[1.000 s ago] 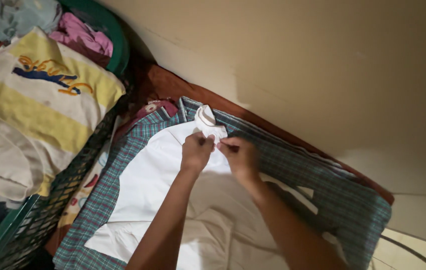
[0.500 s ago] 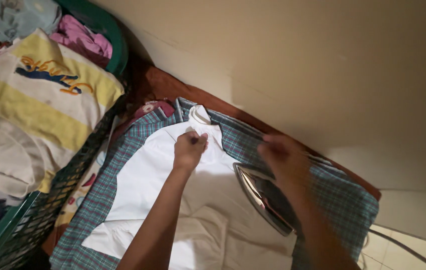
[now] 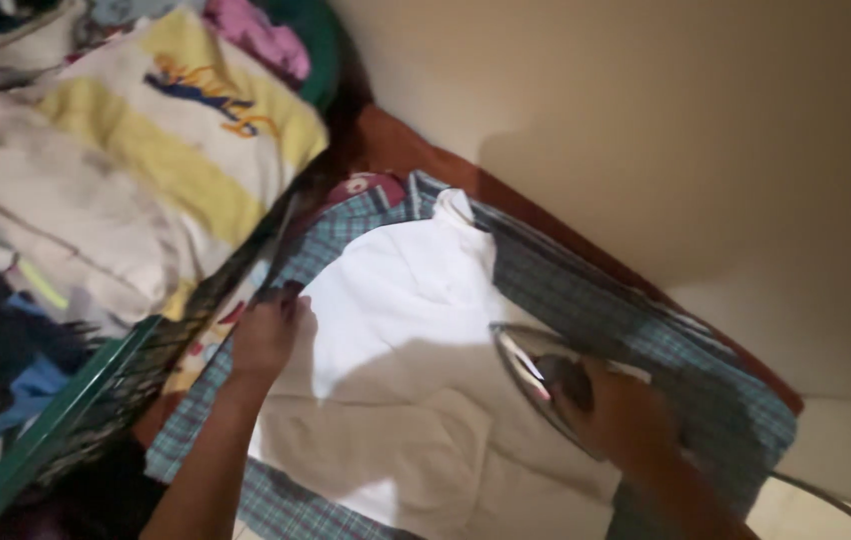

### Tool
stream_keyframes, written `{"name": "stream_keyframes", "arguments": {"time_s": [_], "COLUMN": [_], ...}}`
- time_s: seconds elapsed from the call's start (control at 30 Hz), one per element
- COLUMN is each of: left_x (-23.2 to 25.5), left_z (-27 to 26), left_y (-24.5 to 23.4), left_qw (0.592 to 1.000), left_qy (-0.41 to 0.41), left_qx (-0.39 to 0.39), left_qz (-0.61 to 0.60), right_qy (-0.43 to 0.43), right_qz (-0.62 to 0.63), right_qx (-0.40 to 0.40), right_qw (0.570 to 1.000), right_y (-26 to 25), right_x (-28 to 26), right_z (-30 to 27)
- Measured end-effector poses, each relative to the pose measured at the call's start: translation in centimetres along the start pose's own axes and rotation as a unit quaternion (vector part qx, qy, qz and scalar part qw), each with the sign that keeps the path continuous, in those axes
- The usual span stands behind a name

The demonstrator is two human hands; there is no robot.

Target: Iron a white garment and fold it neatly.

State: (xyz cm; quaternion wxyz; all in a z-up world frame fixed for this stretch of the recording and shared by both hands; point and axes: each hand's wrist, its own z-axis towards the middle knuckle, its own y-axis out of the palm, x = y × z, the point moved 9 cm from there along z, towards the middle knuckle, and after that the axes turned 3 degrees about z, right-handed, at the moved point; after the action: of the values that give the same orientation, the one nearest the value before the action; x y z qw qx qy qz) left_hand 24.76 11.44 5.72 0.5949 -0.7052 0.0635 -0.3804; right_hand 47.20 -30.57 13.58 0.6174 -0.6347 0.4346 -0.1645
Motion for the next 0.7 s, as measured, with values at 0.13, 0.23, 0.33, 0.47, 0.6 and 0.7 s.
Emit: {"name": "stream_keyframes", "arguments": {"time_s": [0.13, 0.23, 0.33, 0.47, 0.6, 0.7], "left_x": [-2.1, -2.0, -2.5, -4.0, -5.4, -5.1], "left_z": [-0.6, 0.1, 1.0, 1.6, 2.5, 2.3], "left_y": [1.1, 1.1, 1.5, 2.9, 7.7, 8.0], "left_qw": [0.993, 0.999, 0.997, 0.991, 0.946, 0.930], "left_qy": [0.090, 0.010, 0.017, -0.009, -0.016, 0.023], "left_qx": [-0.012, -0.036, -0.072, -0.125, -0.191, -0.190], "left_qz": [-0.076, -0.031, -0.021, -0.045, -0.263, -0.313], "right_qy": [-0.125, -0.179, -0.188, -0.175, -0.152, -0.141], "right_qz": [-0.026, -0.031, -0.027, -0.025, -0.041, -0.044], "right_qx": [-0.003, 0.008, 0.008, 0.021, 0.039, 0.021], "right_qw": [0.992, 0.983, 0.982, 0.984, 0.987, 0.989], "right_y": [1.1, 1.3, 2.2, 3.5, 4.2, 4.7], "right_x": [-6.7, -12.0, -16.5, -21.6, -23.2, -23.3], "right_z": [1.4, 3.0, 4.8, 6.9, 8.6, 9.0]}}
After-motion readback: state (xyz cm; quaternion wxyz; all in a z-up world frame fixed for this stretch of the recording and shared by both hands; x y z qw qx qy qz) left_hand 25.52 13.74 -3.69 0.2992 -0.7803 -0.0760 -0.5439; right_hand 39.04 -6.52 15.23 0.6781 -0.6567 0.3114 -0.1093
